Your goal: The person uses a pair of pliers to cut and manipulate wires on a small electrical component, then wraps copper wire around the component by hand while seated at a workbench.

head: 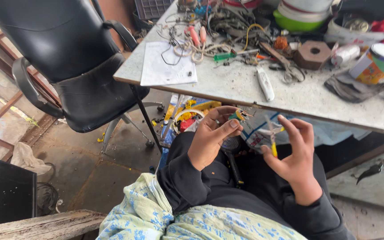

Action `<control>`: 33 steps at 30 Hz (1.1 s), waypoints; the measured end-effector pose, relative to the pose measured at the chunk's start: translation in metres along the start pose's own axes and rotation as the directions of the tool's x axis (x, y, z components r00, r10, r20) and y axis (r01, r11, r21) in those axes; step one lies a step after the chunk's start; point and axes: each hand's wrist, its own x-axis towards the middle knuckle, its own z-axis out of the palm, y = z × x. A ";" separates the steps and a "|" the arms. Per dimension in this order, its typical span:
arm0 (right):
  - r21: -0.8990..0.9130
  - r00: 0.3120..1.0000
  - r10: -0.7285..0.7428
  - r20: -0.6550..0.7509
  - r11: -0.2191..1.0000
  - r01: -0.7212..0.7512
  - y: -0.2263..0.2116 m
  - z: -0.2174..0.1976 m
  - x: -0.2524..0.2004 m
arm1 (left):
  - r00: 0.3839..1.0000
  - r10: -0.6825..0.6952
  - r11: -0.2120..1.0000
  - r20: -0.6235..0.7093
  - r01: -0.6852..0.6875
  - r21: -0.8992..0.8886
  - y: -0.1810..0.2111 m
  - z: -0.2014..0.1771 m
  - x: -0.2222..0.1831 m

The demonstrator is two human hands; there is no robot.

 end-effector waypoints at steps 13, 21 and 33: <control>-0.180 0.993 -0.085 0.079 0.979 0.098 -0.007 0.002 -0.001 | 0.993 -0.116 0.992 0.030 0.114 0.058 -0.012 -0.002 -0.013; -0.155 0.989 -0.141 -0.038 0.979 0.134 -0.003 0.001 -0.006 | 0.984 -0.176 0.965 -0.003 0.172 -0.199 -0.027 -0.001 -0.014; -0.040 0.982 -0.185 -0.022 0.982 0.184 -0.002 0.007 -0.004 | 0.984 -0.174 0.973 0.021 0.176 -0.149 -0.023 -0.001 -0.018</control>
